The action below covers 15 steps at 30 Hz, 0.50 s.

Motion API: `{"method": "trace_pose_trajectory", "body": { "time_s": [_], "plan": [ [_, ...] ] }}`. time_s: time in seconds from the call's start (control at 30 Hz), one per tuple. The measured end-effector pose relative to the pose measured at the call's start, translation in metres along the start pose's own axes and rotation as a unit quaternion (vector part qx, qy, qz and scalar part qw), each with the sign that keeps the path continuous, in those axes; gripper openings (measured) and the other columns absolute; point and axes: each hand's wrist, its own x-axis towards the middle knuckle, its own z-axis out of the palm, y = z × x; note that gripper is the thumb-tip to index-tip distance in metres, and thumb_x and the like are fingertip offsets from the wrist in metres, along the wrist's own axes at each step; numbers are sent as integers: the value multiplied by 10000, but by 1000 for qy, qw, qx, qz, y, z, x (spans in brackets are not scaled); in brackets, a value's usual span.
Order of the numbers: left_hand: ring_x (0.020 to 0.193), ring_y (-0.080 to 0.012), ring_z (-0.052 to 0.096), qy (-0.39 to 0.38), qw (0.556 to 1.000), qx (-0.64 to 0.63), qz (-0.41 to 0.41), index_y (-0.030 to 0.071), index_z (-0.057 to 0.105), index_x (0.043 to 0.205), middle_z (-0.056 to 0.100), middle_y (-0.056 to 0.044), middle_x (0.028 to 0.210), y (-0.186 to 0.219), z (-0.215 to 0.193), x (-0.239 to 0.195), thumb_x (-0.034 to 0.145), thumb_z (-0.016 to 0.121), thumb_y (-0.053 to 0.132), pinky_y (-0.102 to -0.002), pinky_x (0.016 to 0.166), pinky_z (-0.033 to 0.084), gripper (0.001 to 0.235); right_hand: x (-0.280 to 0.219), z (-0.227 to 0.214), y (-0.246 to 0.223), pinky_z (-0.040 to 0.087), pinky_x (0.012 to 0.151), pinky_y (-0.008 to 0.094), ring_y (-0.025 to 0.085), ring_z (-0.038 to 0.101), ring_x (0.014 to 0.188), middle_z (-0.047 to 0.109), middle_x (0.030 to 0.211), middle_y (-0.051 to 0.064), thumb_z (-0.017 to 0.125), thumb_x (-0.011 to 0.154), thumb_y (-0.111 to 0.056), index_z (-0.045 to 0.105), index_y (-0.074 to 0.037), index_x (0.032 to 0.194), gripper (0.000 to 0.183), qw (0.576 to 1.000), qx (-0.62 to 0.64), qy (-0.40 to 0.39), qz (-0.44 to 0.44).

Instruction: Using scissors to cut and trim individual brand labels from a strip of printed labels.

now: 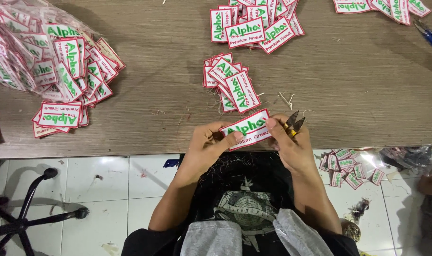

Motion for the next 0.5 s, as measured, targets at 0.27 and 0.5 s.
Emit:
{"method": "trace_pose_trajectory", "body": {
  "time_s": [0.27,0.5],
  "plan": [
    [740,-119,622,9,998,-55,9,-75,753,1042,737,-158,775,-26,-3,3,832,830,78,-262,662,579,271,5,7,-18,394,404,189,73,453,486,504,592,51,766,936,-93,716,32,921,136,998,-50,-2,-31],
    [923,-263,716,76,989,69,107,-32,682,1222,752,-238,1028,8,-19,9,1004,653,225,-377,809,620,339,36,14,-45,360,410,180,21,407,483,514,650,25,682,984,-68,680,35,1114,166,993,-53,79,-73]
  ]
}}
